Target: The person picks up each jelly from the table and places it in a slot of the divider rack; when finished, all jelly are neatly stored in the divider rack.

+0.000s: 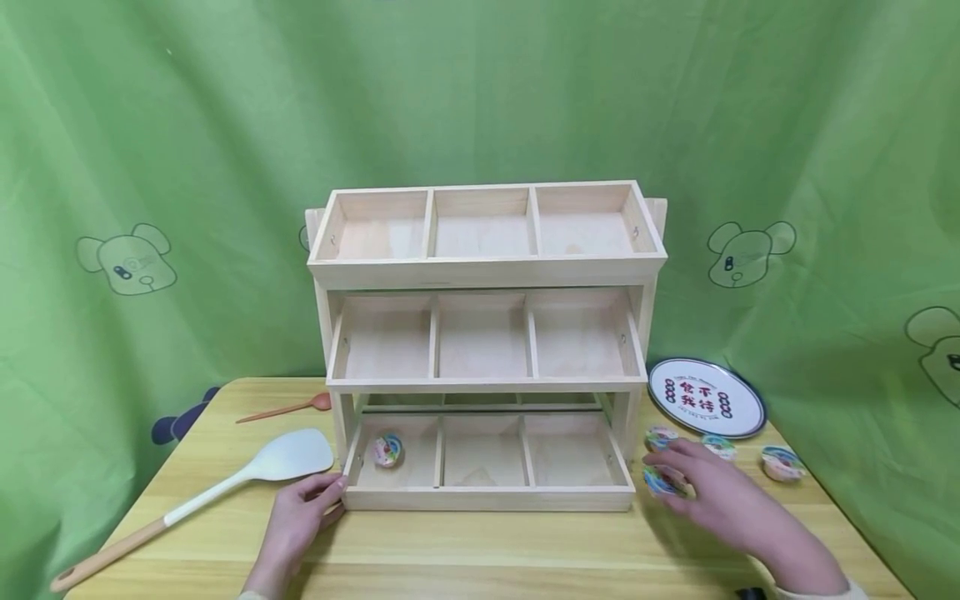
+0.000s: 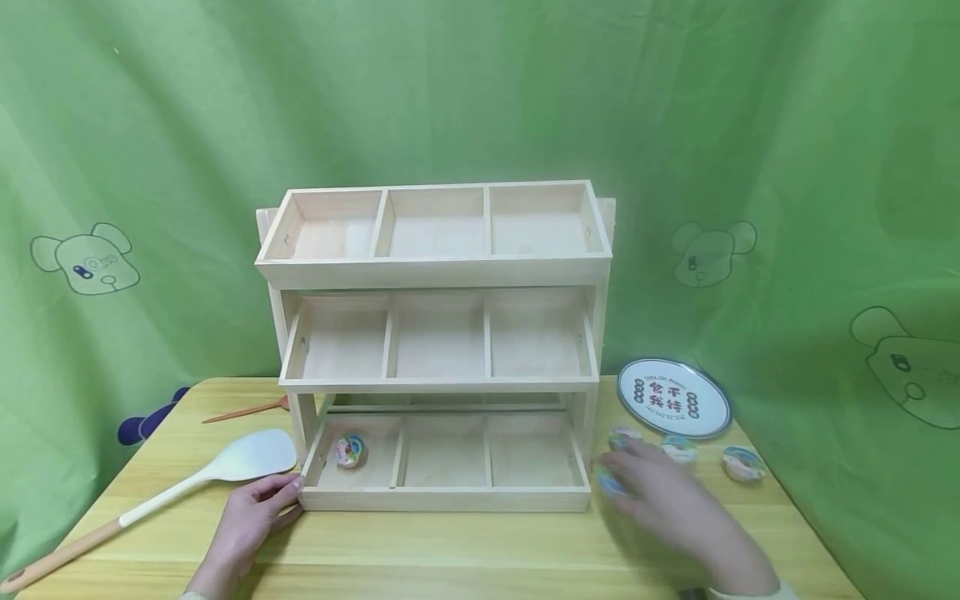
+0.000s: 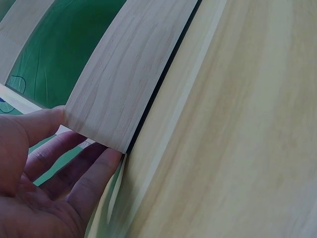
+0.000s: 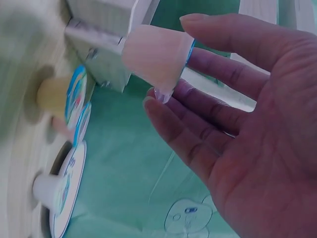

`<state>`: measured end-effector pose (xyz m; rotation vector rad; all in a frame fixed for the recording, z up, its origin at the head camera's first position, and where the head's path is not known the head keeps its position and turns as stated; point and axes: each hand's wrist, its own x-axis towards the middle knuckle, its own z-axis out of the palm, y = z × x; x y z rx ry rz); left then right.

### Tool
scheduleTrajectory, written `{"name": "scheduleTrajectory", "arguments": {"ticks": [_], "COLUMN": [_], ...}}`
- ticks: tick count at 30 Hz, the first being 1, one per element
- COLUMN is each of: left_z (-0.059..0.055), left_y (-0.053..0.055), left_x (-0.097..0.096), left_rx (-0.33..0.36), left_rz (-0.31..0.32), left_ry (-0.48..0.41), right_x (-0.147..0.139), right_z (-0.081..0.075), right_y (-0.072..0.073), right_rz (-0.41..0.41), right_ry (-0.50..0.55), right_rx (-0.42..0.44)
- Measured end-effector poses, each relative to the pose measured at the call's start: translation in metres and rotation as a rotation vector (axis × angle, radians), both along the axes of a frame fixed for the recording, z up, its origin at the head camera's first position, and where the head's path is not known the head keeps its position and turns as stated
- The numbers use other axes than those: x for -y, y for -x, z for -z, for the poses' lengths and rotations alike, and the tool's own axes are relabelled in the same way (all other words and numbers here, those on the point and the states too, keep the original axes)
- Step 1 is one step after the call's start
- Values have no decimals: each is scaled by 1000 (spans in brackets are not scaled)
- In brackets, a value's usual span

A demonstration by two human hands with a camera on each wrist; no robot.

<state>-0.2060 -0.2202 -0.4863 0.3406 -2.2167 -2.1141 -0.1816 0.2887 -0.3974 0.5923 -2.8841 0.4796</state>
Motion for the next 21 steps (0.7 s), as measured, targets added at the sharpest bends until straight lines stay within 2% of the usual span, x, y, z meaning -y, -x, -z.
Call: {"name": "scheduleTrajectory", "arguments": {"ticks": [12,21], "left_z": [1,-1], "left_y": [0,0], "left_x": [0,-1], "left_rx": [5,5], "left_rz": [-3,-1], "left_ry": [24,20], "right_x": [31,47], "right_z": [-3,-5], "right_y": [8,15], "right_rz": [-79,-176], "right_ry": [2,11], "right_rx": [2,-43]}}
